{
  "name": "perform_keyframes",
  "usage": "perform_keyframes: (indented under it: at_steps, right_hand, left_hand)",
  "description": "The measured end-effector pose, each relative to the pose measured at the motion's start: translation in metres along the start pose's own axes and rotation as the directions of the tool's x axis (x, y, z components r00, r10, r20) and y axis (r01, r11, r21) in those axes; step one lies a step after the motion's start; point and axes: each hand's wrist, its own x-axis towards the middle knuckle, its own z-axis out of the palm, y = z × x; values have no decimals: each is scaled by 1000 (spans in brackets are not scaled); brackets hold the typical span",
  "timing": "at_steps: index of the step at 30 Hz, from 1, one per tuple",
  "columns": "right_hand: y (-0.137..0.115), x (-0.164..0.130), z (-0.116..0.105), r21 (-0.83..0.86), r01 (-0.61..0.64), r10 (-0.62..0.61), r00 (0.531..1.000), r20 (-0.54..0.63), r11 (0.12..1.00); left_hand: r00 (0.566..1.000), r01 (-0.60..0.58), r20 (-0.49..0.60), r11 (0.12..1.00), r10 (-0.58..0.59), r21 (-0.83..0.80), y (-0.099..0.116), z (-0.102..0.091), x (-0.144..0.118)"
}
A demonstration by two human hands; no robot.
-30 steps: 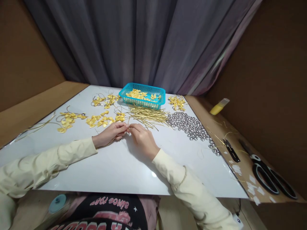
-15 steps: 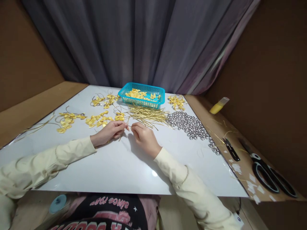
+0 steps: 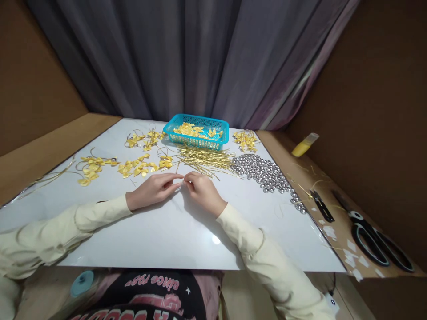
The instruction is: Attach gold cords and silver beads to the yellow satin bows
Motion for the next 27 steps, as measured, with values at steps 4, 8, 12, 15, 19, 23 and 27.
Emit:
perform_keyframes:
  at_steps: [4, 8, 12, 15, 19, 23, 27]
  right_hand:
    - [1, -1, 1, -7, -16, 16, 1000, 22, 1000]
    - [1, -1, 2, -15, -29, 29, 999, 36, 999]
    - [0, 0, 1, -24, -37, 38, 998, 47, 999]
    - [0, 0, 2, -29, -39, 40, 997, 58, 999]
    - [-1, 0, 2, -32, -44, 46, 996, 71, 999]
    - [-1, 0, 2, -30, -46, 48, 995, 82, 998]
    - [0, 0, 0, -24, -44, 46, 995, 86, 999]
  left_hand:
    - [987, -158, 78, 930, 140, 331, 0, 4, -5]
    - [985, -173, 97, 879, 145, 445, -2, 6, -7]
    - [984, -173, 117, 879, 135, 444, -3, 7, -7]
    - [984, -166, 127, 883, 122, 440, -3, 8, -7]
    - [985, -157, 134, 894, 111, 419, -5, 8, -7]
    - [984, -154, 145, 914, 106, 376, -6, 8, -8]
    - [991, -104, 110, 949, 74, 298, -2, 8, -6]
